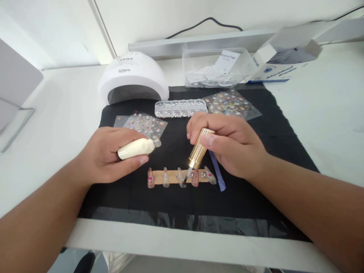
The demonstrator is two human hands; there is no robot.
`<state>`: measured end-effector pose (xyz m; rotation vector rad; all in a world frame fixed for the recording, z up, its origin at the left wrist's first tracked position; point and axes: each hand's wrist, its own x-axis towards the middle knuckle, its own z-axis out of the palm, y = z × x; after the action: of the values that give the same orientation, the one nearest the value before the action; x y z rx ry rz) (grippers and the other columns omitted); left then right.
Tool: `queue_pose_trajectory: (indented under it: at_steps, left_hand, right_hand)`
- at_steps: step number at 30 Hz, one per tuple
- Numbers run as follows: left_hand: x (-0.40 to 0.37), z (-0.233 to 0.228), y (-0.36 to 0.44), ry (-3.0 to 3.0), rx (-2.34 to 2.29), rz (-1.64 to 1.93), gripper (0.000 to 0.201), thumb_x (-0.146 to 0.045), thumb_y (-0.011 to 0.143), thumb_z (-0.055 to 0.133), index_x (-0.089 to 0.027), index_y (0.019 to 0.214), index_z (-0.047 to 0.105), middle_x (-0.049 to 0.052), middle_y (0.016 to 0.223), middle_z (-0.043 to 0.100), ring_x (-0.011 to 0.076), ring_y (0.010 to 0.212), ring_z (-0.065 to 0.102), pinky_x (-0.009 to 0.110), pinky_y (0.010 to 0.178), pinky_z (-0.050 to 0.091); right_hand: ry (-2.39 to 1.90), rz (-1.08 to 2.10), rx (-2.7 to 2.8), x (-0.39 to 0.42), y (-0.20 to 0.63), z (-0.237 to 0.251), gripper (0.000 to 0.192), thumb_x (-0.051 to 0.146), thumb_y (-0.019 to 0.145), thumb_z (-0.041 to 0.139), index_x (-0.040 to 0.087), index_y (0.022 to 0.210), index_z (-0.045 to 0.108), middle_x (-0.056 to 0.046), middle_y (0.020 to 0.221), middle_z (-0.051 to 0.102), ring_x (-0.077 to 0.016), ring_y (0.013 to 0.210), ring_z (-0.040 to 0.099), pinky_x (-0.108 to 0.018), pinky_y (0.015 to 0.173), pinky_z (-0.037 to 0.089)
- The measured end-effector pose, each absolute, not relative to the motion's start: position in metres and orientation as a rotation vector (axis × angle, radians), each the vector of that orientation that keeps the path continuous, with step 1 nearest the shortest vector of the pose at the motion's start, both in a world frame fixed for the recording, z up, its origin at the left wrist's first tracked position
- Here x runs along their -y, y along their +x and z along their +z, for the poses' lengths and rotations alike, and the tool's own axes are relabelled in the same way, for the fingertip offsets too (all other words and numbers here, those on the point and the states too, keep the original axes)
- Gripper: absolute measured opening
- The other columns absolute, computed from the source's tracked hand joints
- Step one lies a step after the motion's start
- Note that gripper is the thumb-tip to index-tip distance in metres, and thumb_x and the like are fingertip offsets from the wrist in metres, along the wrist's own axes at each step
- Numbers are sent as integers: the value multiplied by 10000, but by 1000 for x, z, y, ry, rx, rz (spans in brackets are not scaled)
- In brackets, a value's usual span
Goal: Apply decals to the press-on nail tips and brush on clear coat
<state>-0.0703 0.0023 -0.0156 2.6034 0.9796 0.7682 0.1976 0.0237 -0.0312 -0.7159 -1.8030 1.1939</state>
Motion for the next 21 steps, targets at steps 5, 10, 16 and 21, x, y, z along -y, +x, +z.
queue_pose_trajectory:
  at_steps: [5, 10, 16, 21]
  left_hand:
    - [-3, -16, -70, 2604, -978, 763, 104, -339, 933, 591, -242, 968, 601, -18, 645, 637, 125, 493, 537, 259, 477, 411]
    - [-3, -16, -70, 2610, -967, 759, 91, -333, 936, 589, -246, 959, 600, -20, 647, 635, 126, 499, 544, 257, 479, 415]
    - [-3, -15, -70, 2607, -971, 763, 81, -322, 928, 593, -246, 955, 602, -20, 641, 638, 128, 495, 544, 256, 471, 407]
    - [-3, -16, -70, 2603, -969, 767, 95, -334, 931, 586, -245, 961, 606, -17, 649, 641, 126, 488, 536, 259, 477, 417]
  right_hand:
    - [-737, 1132, 1892, -23, 197, -30, 172, 196, 860, 568, 220, 692, 595, -6, 698, 565, -164, 655, 518, -339, 630, 394]
    - [-774, 1088, 1818, -25, 197, -33, 186, 203, 862, 567, 215, 677, 574, 4, 664, 542, -159, 622, 492, -345, 624, 376]
    - [-706, 1158, 1746, -26, 197, -34, 195, 240, 863, 595, 220, 670, 574, -8, 649, 534, -186, 684, 516, -344, 622, 368]
    - [-677, 1228, 1857, -23, 198, -33, 168, 245, 864, 587, 222, 698, 588, -8, 693, 556, -174, 683, 529, -337, 630, 399]
